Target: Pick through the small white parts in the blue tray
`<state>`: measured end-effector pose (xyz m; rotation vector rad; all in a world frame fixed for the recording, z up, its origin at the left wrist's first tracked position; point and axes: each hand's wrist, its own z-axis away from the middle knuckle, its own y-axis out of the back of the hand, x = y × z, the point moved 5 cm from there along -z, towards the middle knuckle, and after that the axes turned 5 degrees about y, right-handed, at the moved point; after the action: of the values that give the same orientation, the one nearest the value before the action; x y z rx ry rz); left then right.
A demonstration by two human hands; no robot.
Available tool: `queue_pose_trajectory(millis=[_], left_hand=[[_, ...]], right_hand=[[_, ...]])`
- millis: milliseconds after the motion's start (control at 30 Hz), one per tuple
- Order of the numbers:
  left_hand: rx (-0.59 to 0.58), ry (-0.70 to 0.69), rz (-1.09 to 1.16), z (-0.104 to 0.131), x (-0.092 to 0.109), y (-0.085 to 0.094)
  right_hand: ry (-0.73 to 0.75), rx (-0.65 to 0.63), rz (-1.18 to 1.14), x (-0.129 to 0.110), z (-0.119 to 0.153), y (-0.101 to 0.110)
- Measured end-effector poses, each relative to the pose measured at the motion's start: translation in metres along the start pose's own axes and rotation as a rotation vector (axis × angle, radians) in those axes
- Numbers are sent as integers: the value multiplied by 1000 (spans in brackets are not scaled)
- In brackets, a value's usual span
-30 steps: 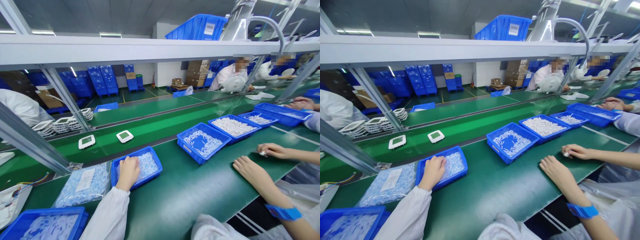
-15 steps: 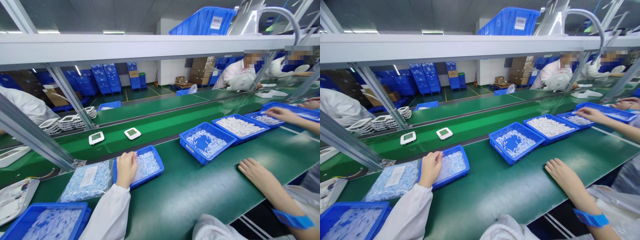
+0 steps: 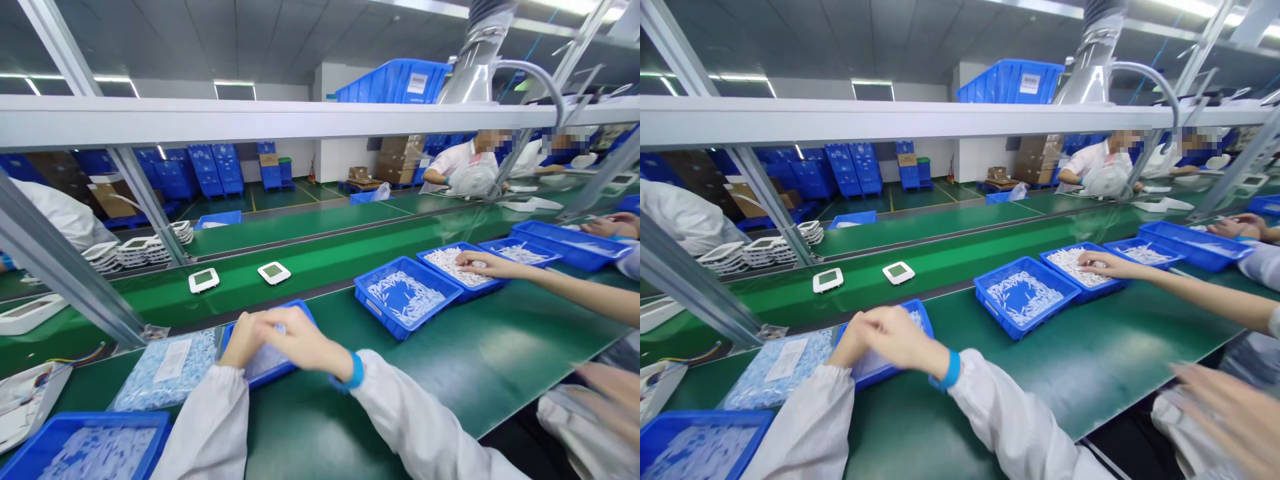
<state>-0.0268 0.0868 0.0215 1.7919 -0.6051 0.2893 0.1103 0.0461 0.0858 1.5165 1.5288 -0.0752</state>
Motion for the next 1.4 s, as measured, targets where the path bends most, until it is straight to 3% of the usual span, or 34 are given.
queue_pose_trajectory(millis=[67, 167, 267, 533, 700, 1033, 1200, 1400], left_hand=[[-23, -38, -63, 2, 3, -4], [-46, -78, -171, 3, 7, -6], [-44, -104, -237, 3, 9, -8], [-34, -72, -319, 2, 6, -8], [-28, -58, -309, 3, 3, -8], [-43, -50, -319, 4, 4, -5], [13, -56, -321, 6, 9, 1], [11, -35, -350, 6, 9, 0]], right_hand=[[-41, 43, 81, 32, -17, -5], [-107, -28, 122, 74, -19, -8], [-112, -67, 137, 88, -15, -12], [-29, -194, 282, 86, -18, -23], [-66, -242, 341, 89, -16, -26], [-84, -227, 278, 89, -15, -26], [-51, -197, 194, 87, -15, -25], [-16, -210, 289, 85, -15, -27]])
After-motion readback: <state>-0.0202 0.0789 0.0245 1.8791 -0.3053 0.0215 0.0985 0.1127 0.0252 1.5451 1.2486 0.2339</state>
